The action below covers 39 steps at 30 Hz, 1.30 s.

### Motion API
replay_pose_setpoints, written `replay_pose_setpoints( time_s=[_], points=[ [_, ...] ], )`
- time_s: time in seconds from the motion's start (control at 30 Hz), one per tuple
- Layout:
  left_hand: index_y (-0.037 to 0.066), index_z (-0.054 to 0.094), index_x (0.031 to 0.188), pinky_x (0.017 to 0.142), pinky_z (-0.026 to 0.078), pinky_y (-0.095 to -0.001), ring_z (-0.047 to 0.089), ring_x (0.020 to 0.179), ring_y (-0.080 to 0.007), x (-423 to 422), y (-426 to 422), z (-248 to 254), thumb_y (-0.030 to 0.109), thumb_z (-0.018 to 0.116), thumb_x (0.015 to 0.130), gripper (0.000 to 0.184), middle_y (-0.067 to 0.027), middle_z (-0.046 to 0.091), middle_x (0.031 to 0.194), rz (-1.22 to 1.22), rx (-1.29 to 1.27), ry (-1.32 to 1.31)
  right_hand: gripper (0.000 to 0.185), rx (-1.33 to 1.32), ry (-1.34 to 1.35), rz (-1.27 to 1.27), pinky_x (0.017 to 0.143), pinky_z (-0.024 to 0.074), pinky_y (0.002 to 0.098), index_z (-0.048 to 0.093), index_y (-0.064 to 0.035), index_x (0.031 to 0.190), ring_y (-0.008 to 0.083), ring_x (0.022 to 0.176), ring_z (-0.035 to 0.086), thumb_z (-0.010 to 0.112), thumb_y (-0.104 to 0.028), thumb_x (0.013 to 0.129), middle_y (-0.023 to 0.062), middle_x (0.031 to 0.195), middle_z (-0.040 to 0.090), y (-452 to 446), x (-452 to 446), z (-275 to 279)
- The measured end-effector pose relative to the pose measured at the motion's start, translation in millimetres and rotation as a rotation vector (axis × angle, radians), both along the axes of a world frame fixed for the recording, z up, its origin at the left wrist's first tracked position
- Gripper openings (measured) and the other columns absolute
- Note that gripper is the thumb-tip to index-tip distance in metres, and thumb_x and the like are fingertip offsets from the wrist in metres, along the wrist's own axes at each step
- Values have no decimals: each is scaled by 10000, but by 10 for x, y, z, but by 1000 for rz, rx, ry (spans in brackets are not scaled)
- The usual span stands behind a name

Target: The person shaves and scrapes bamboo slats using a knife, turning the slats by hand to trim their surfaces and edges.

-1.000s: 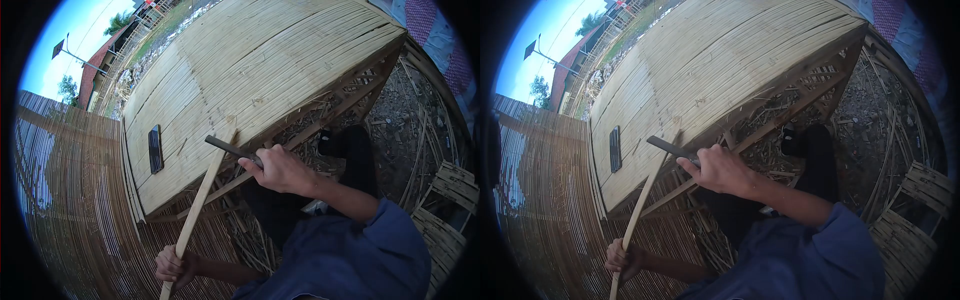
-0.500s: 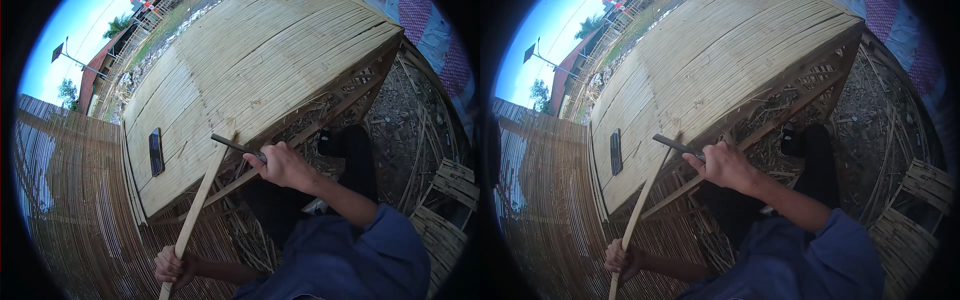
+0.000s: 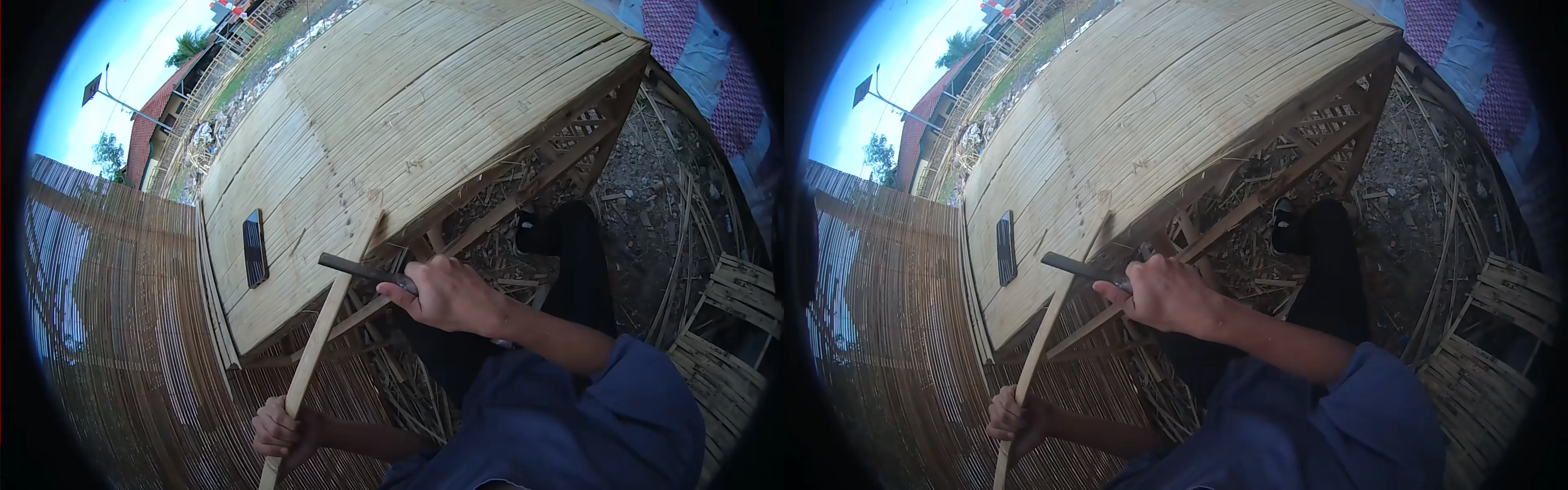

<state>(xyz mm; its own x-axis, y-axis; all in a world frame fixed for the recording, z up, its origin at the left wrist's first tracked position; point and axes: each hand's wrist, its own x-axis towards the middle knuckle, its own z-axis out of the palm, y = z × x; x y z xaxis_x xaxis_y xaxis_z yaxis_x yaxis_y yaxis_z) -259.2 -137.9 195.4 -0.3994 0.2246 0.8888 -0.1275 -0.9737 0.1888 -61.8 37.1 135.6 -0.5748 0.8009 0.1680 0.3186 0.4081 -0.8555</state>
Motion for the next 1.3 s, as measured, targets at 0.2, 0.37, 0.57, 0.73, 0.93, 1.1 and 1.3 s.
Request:
replay_pose_setpoints(
  time_s=[0.2,0.37,0.57,0.73,0.93,1.1,1.3],
  points=[
    [130,399,520,335,246,-138,286,299,-3,-43,-25,-33,289,698,787,431,66,307,372,-31,4,65,673,-91,-67,115,642,517,502,589,73,696,445,696,648,454,-537,946,289,591,571,-47,99,160],
    [128,404,521,340,247,-137,302,307,2,-164,-77,-73,300,709,785,439,68,312,376,-15,-6,-32,654,-108,-51,-86,634,515,495,590,71,711,456,667,635,455,-522,951,278,585,576,207,5,61],
    [124,414,529,342,251,-136,318,309,7,-199,-69,-43,297,736,776,441,71,325,378,1,9,-65,641,-124,1,20,609,504,490,563,64,685,439,653,631,469,-512,950,290,578,558,39,-2,63],
    [121,412,512,351,248,-149,291,320,-4,-111,-90,-38,447,646,780,482,62,307,378,-51,5,-16,664,-116,-70,-41,574,495,476,568,75,675,443,623,615,465,-520,951,279,558,543,103,6,63],
    [118,409,514,354,233,-161,278,326,-4,-111,-90,-4,494,639,793,521,65,288,385,-45,-11,-4,687,-178,-87,-72,625,499,491,585,79,687,442,631,631,444,-539,952,274,564,561,207,-7,112],
    [121,399,534,338,228,-143,286,310,7,-106,-123,19,397,700,805,490,71,307,386,-7,-2,-15,743,-112,-42,-2,629,505,487,588,87,679,454,667,634,422,-589,939,296,590,568,141,-42,-18],
    [128,389,538,338,225,-146,280,308,3,-43,-163,36,394,698,818,495,70,312,389,56,-30,21,747,-206,-131,22,635,502,488,595,90,722,459,722,638,396,-595,945,300,653,592,150,39,251]
  ],
)
